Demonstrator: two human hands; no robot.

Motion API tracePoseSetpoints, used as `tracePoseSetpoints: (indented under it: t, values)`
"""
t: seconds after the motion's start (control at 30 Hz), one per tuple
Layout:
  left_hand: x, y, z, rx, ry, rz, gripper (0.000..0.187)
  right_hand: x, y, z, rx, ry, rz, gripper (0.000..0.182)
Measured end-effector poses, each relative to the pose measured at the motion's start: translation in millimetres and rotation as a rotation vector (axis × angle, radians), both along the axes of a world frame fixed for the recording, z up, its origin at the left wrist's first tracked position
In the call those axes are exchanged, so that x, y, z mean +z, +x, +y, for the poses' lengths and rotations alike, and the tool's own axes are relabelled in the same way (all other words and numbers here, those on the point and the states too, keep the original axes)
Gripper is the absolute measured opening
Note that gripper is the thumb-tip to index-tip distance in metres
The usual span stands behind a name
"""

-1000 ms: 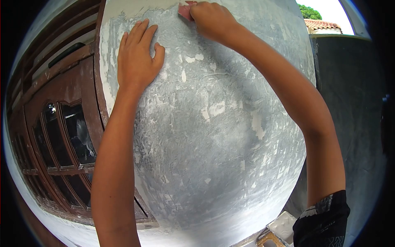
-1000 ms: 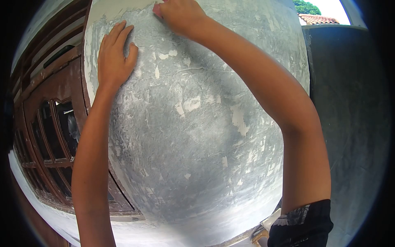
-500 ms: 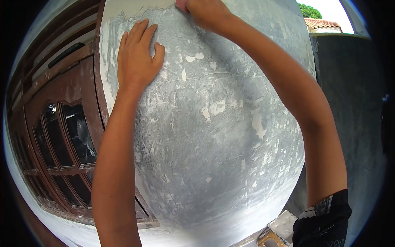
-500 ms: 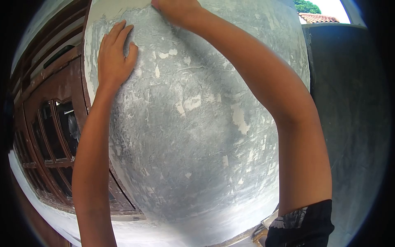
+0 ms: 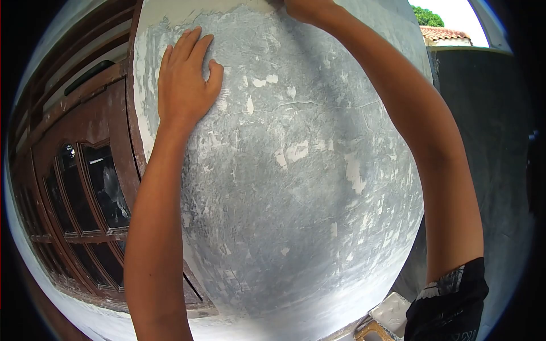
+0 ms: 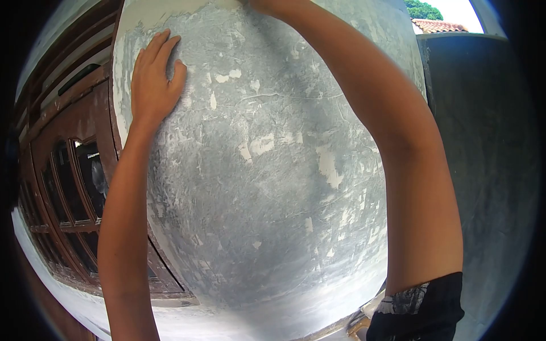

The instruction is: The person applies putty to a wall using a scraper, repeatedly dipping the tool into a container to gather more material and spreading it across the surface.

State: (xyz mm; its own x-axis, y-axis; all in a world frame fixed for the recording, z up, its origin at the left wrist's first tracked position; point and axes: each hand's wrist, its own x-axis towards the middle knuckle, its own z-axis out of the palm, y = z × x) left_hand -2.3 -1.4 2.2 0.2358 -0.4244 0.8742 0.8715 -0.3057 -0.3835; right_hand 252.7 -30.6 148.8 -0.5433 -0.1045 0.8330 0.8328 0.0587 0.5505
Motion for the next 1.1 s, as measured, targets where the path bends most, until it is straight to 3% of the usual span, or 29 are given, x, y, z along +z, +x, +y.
tracePoseSetpoints:
  t: [0.1,0.2,0.33,0.37,0.4,0.5,0.53,0.63,0.67,0.77,0.9,0.97,1.1]
  values:
    - [0,0,-1,-0.004,-0.001,0.007,0.045,-46,1,1,-0.018,-0.040,0.045,0.014]
    - [-1,0,-1,-0.002,0.000,0.006,0.045,-111,-4,0,0.066,0.089,-0.030,0.009]
    - [0,0,0,0.006,0.010,0.005,0.045,-74,-9,-33,0.145,0.018,0.052,0.011]
    - [0,0,0,0.007,0.008,0.005,0.045,-45,1,-14,0.173,0.074,0.097,0.025]
    - [0,0,0,0.009,0.006,0.004,0.045,-30,-4,-18,0.216,0.055,0.194,0.025]
    - [0,0,-1,0.015,0.005,0.003,0.045,-1,-1,-11,0.086,0.069,0.107,0.025]
    - [0,0,-1,0.016,0.005,0.006,0.045,-1,2,-7,0.034,0.069,-0.020,0.024]
    - [0,-1,0,0.011,0.003,0.009,0.045,-22,5,3,-0.052,-0.103,0.097,0.022]
    - [0,-2,1,0.008,0.003,0.007,0.045,-42,14,4,-0.085,-0.046,0.096,0.012]
    - [1,-1,0,0.016,0.012,0.003,0.045,-111,7,-9,-0.084,0.061,0.037,0.014]
    - [0,0,-1,0.007,0.005,0.003,0.045,-84,5,-26,0.123,0.037,0.056,0.011]
    - [0,0,0,0.012,0.008,0.003,0.045,-29,10,-5,0.132,0.114,0.182,0.019]
    - [1,-1,-1,0.026,0.011,0.010,0.045,1,15,-1,-0.002,0.081,0.155,0.020]
